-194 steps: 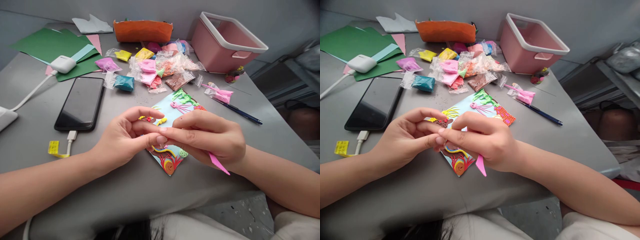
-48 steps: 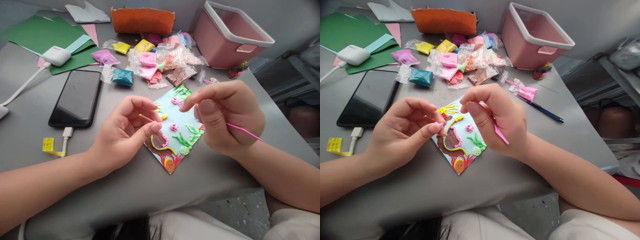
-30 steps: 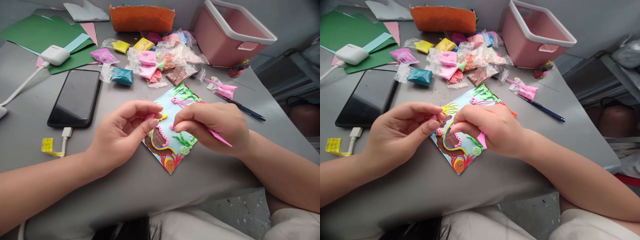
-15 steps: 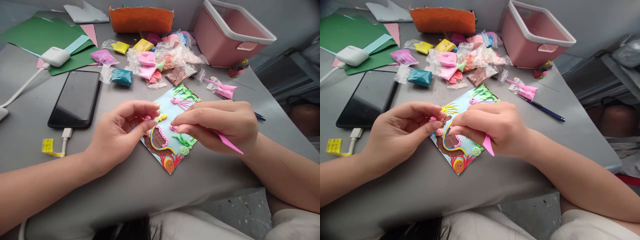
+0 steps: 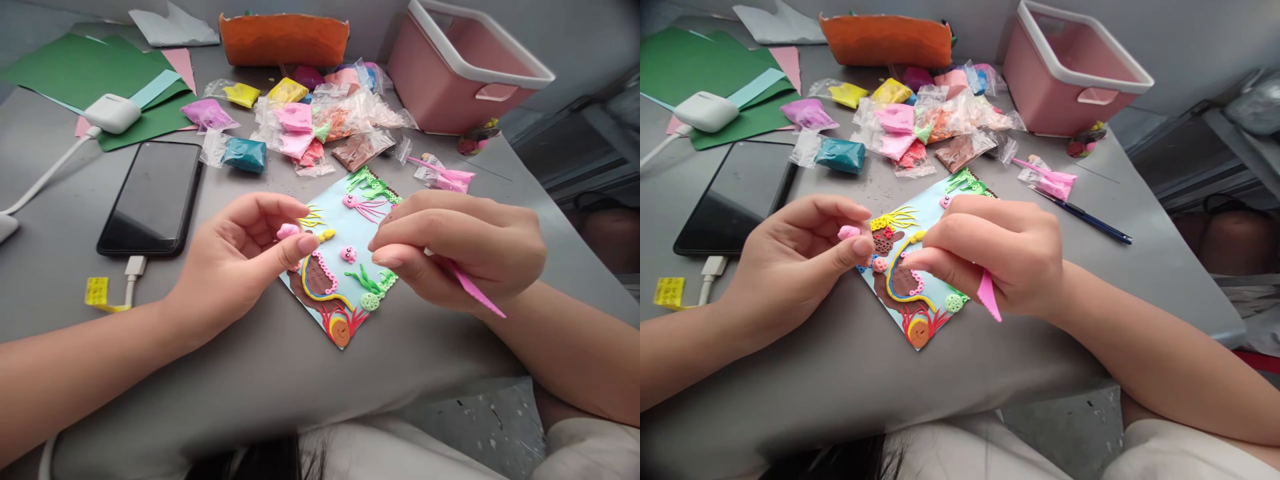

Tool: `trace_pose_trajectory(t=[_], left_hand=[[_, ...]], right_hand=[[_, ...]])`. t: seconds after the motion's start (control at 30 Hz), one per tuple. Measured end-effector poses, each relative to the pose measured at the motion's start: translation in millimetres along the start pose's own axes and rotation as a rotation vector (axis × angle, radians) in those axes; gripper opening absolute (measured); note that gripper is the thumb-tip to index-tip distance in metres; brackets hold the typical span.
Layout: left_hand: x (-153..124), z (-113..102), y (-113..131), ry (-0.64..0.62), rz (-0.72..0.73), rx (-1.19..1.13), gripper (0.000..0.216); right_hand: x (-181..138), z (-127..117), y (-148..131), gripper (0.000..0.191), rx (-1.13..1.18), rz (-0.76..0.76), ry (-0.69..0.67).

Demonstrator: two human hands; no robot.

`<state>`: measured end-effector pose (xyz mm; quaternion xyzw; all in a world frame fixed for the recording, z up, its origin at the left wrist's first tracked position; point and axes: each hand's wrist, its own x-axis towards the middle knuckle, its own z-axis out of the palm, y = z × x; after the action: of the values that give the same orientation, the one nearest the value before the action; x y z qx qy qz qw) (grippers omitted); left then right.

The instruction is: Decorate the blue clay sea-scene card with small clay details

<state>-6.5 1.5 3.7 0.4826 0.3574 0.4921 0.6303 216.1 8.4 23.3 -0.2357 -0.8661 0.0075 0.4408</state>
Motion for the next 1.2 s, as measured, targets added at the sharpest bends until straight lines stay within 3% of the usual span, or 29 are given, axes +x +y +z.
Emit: trace_pose_trajectory(t=[0.13,0.2,0.33,0.47,0.67,0.77,0.9,1.13,1.2], left_hand=[[-0.8,-2.5,-0.9,0.0,-0.031,0.026,0.017],[-1.3,-3.2,-0.5,-0.037,-0.046,-0.027,0.015],[-0.9,-2.4,1.4,-0.1,-0.049,-0.122,0.036],[-1.4,1.2,3.7,-0.135,-0.083,-0.056,0.042],[-3.9,4.8,1.6,-0.229,-0.084,0.014,0.04],[-2.8,3.9,0.0,-0.234,-0.107,0.014,0.039],[-0.8,3.4,0.7,-0.192,-0.109,-0.004,0.042],[0.6,1.8,1.4,-0.182,-0.114,-0.015,0.049],[0.7,1.6,1.5,-0.167,-0.12,-0.032,0.047]], right_hand=[[0.0,-0.9,-0.5,0.011,-0.04,0.026,0.027],[0.6,-1.2,-1.4,0.014,-0.04,0.033,0.026],[0.2,0.6,-2.4,0.013,-0.041,-0.001,-0.003],[-2.6,3.8,-3.0,0.007,-0.008,-0.025,0.036],[-5.8,3.2,-3.4,0.012,0.036,-0.011,-0.131],[-5.6,2.2,-3.9,0.006,0.027,-0.036,-0.14],[-6.6,2.4,-6.2,0.012,-0.004,-0.025,-0.157],[-10.3,12.0,-6.5,0.01,-0.049,-0.101,-0.083],[-11.2,12.8,-5.7,0.031,-0.052,-0.104,0.016]])
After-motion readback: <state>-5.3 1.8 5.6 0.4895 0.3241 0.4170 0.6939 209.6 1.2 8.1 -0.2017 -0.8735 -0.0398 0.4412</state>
